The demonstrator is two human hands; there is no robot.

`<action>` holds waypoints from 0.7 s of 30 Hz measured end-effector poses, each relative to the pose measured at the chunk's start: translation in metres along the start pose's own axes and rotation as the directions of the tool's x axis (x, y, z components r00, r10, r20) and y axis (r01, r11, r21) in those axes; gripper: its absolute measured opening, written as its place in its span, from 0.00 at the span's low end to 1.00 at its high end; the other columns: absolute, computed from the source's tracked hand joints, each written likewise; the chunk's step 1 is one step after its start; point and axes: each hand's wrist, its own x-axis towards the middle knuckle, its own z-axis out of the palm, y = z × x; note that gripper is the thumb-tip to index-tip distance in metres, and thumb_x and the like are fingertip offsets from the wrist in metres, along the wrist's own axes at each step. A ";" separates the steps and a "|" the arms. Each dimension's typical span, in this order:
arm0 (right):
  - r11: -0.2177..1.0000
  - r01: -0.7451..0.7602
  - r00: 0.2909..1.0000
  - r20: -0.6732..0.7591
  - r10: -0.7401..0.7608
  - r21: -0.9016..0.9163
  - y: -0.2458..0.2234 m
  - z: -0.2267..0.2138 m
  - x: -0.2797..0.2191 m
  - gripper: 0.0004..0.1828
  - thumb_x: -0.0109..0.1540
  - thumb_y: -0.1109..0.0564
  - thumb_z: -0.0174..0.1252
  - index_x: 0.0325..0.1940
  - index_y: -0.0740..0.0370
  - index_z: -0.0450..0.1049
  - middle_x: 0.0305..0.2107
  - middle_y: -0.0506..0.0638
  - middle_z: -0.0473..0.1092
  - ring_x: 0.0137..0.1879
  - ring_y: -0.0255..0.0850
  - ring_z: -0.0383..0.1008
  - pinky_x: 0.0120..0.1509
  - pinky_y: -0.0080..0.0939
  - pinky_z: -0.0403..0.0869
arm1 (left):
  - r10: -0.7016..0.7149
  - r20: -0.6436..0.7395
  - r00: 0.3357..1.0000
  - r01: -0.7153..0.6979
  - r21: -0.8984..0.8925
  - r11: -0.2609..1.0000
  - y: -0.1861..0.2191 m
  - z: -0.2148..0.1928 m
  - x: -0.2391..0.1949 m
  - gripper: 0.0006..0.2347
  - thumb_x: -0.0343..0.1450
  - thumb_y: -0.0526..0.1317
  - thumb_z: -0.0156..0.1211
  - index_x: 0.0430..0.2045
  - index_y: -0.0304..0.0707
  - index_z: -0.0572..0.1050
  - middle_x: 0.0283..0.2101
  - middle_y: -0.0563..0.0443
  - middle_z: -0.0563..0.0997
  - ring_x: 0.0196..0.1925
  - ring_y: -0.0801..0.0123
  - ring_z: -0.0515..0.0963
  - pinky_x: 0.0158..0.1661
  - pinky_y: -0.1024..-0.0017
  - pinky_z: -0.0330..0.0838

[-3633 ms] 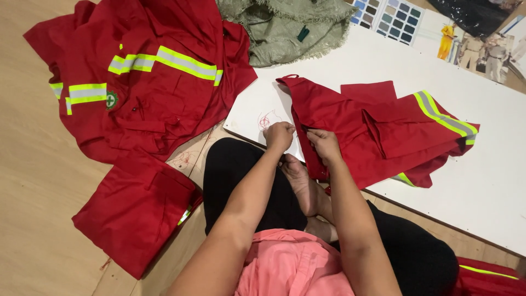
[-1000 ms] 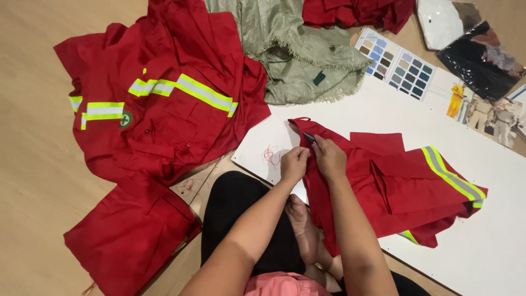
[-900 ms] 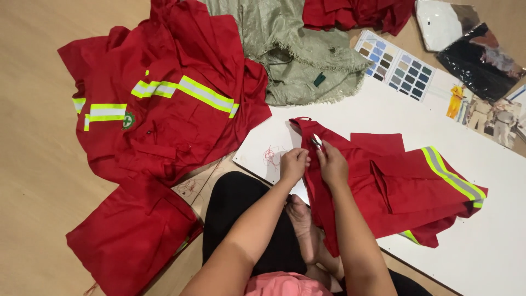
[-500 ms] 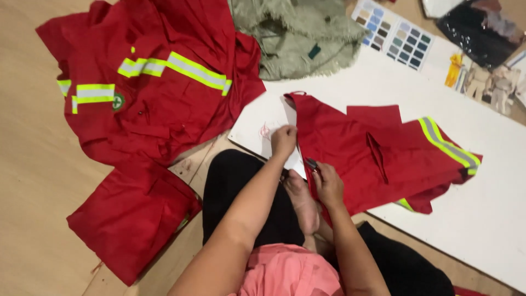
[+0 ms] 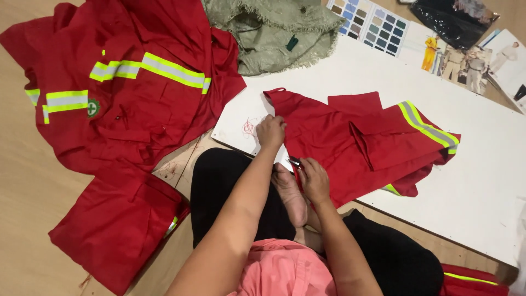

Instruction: Trimming loose threads from red workwear garments using a small hand tool while sitting on the floor.

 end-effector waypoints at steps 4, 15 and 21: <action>0.999 -0.032 0.999 0.012 0.032 0.007 -0.002 -0.003 0.002 0.21 0.64 0.49 0.62 0.62 0.48 0.76 0.52 0.49 0.73 0.59 0.49 0.76 0.62 0.49 0.74 | -0.036 -0.033 0.999 0.035 -0.012 0.999 -0.004 0.010 0.007 0.03 0.69 0.44 0.64 0.29 0.49 0.81 0.32 0.51 0.76 0.38 0.50 0.83 0.42 0.55 0.74; 0.973 -0.219 0.962 -0.181 0.203 -0.073 -0.003 0.005 0.068 0.20 0.66 0.47 0.63 0.61 0.49 0.76 0.38 0.50 0.74 0.44 0.49 0.80 0.47 0.50 0.78 | -0.103 0.132 0.986 0.133 -0.248 0.960 0.024 -0.038 -0.021 0.04 0.74 0.41 0.57 0.31 0.47 0.77 0.35 0.49 0.79 0.45 0.50 0.83 0.51 0.55 0.72; 0.971 -0.217 0.962 -0.190 0.196 -0.098 -0.016 0.024 0.091 0.20 0.63 0.46 0.64 0.60 0.47 0.76 0.36 0.47 0.73 0.42 0.48 0.80 0.43 0.50 0.79 | -0.031 0.134 0.990 0.061 -0.226 0.972 0.028 -0.039 -0.022 0.05 0.74 0.43 0.58 0.31 0.46 0.77 0.35 0.48 0.79 0.46 0.47 0.82 0.51 0.53 0.72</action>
